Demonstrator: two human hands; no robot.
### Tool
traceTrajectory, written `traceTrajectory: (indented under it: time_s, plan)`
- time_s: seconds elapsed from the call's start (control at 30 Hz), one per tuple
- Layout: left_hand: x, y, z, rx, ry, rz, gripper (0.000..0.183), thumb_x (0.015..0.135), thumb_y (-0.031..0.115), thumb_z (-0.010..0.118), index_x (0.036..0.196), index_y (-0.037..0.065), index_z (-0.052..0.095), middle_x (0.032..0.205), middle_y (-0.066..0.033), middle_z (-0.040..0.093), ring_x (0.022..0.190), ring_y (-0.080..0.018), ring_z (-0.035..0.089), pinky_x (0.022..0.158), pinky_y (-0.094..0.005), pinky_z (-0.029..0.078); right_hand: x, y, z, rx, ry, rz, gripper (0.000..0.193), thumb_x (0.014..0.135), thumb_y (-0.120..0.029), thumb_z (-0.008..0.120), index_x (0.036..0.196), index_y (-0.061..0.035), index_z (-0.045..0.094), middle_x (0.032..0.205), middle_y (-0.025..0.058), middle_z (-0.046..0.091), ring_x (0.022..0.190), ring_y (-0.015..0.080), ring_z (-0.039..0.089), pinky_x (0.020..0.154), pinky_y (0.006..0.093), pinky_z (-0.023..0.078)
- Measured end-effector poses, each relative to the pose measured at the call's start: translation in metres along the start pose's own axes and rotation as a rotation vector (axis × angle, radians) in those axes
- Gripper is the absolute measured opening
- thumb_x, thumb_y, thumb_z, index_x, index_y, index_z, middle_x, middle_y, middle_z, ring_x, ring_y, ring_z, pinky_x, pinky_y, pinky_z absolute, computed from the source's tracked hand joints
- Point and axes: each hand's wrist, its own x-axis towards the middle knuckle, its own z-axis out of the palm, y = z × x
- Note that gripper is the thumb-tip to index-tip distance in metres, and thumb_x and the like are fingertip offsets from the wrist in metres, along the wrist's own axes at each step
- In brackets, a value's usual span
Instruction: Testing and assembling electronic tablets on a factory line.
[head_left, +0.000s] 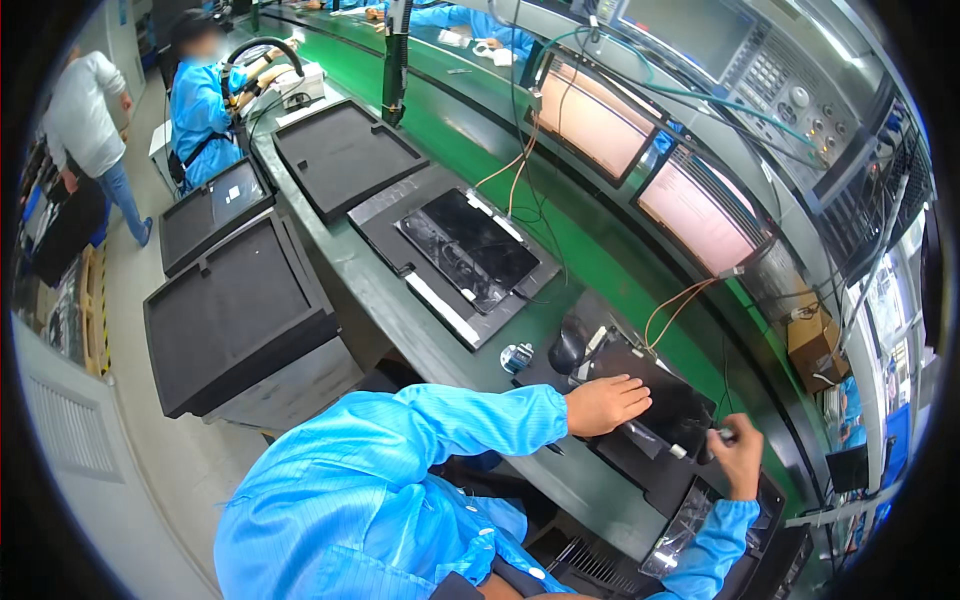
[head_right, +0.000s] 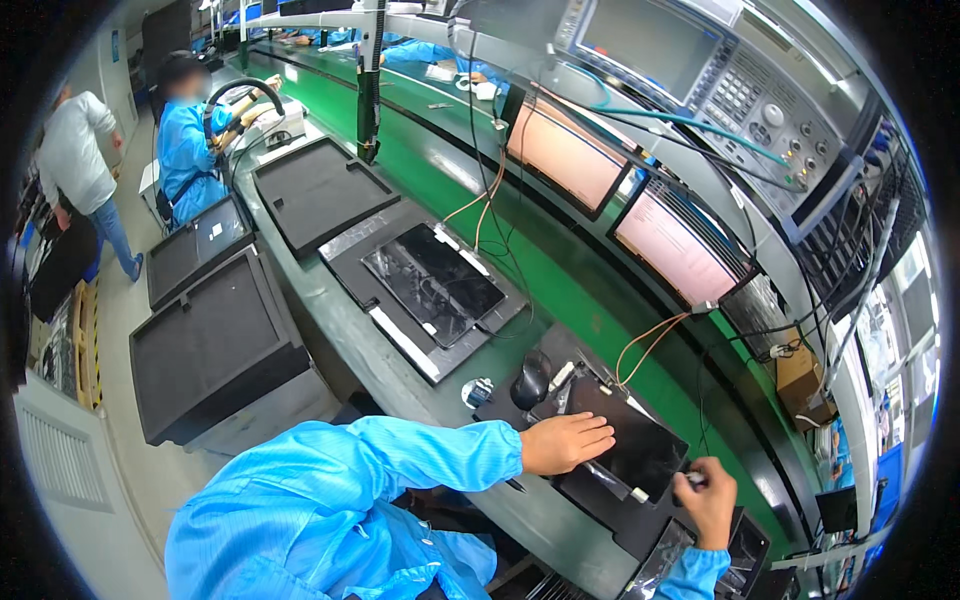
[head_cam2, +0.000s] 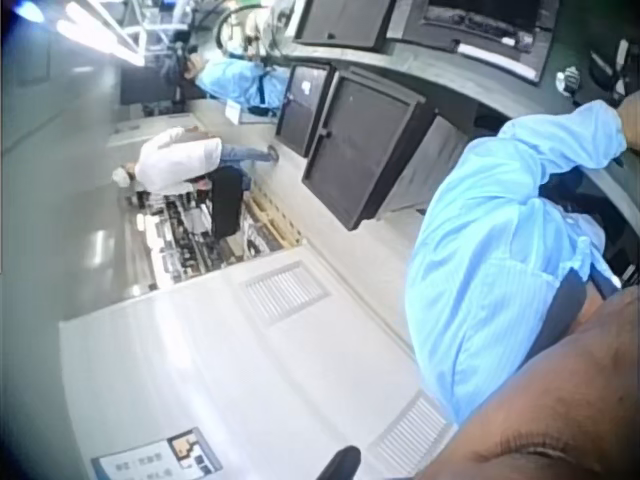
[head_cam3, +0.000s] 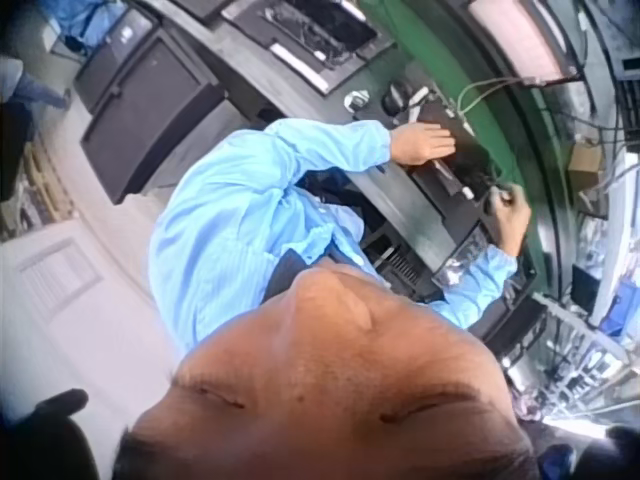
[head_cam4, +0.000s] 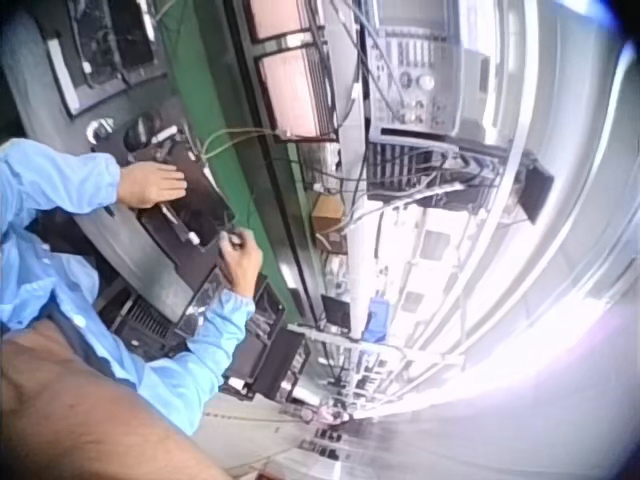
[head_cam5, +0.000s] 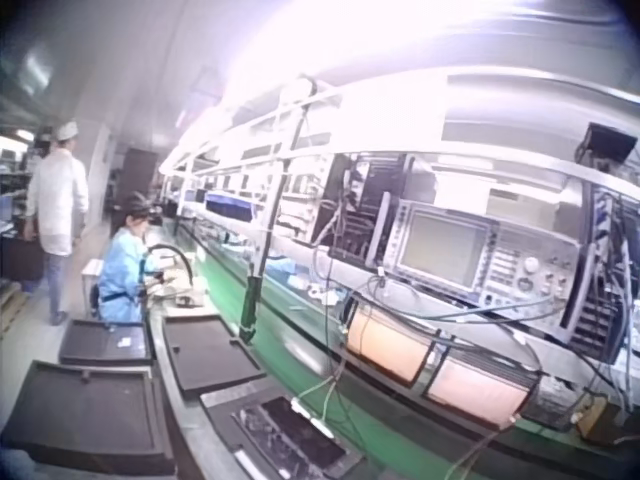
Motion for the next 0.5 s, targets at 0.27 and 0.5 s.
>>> traceTrajectory:
  time_s: [0.27,0.5]
  plan:
    - [-0.035,-0.068,-0.282,-0.134,0.292,-0.592,0.035,0.082,0.019,0.082,0.109,0.002,0.067,0.089,-0.0108,0.067,0.076,-0.0182,0.065,0.067,-0.0338,0.052,-0.054,-0.027,0.067,-0.008,0.365,-0.089,0.042,0.088,-0.006,0.066,0.127,0.0038,0.057,0.126,0.0214,0.058,0.120,0.0383,0.054,0.106,0.0440,0.040]
    - [-0.143,-0.284,-0.503,0.225,0.272,-1.123,0.057,0.090,0.018,0.076,0.135,-0.008,0.053,0.127,-0.0157,0.064,0.112,-0.0198,0.063,0.099,-0.0327,0.048,-0.081,-0.094,0.147,0.141,0.173,-0.031,0.035,0.086,-0.006,0.068,0.119,0.0041,0.061,0.119,0.0211,0.060,0.113,0.0376,0.058,0.100,0.0425,0.045]
